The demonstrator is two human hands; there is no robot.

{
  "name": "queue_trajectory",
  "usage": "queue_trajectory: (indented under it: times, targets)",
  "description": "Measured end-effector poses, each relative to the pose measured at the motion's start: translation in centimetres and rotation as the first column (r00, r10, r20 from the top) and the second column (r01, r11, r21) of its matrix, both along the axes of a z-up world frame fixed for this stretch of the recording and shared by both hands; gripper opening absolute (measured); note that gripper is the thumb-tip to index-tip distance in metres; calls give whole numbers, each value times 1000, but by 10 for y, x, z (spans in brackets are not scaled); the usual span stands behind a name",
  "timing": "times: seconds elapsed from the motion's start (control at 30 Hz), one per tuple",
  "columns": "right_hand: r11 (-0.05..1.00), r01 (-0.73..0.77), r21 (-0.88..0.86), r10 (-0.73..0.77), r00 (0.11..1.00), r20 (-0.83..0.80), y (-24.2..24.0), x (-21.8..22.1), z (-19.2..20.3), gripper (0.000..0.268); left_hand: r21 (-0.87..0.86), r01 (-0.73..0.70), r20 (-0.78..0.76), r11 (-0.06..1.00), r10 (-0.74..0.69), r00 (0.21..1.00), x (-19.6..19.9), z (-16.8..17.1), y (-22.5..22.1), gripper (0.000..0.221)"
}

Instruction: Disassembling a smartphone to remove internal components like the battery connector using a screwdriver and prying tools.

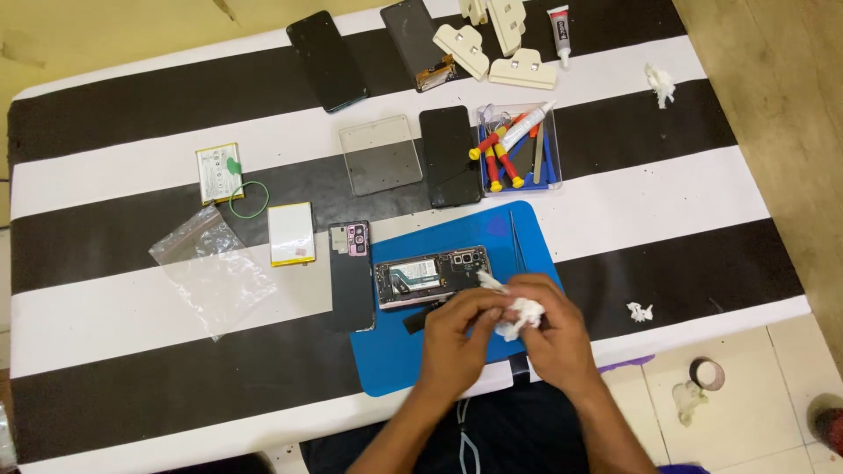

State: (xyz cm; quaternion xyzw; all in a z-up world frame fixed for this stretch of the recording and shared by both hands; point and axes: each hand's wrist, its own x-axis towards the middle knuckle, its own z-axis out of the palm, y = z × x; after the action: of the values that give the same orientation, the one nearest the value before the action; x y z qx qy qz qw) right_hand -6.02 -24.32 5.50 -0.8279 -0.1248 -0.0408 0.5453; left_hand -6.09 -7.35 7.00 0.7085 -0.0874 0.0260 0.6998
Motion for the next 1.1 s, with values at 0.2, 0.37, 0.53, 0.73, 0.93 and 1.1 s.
queue_trajectory:
  times: [0.2,0.37,0.53,0.73,0.93,1.1]
  targets:
    - [906,301,-297,-277,953,121,-66,12,-12,47,551,-89,257,830,-67,964,-4,-4,50,41]
    - [851,79,-520,-65,997,45,-60,47,6,38,787,-159,232,596,-48,972,9,-28,48,48]
    - [683,-29,-730,-261,923,-282,-91,91,-4,49,851,-100,126,516,-15,992,7,-47,46,54]
    - [813,-38,-581,-81,981,-178,-52,98,18,36,830,-81,94,552,3,996,5,-53,49,54]
    - [576,263,-774,-257,957,134,-99,117,-23,32,843,-97,115,529,-1,993,4,-57,51,56]
    - [828,192,-527,-246,969,-33,-43,77,13,34,835,-77,96,546,-7,995,19,-39,70,58]
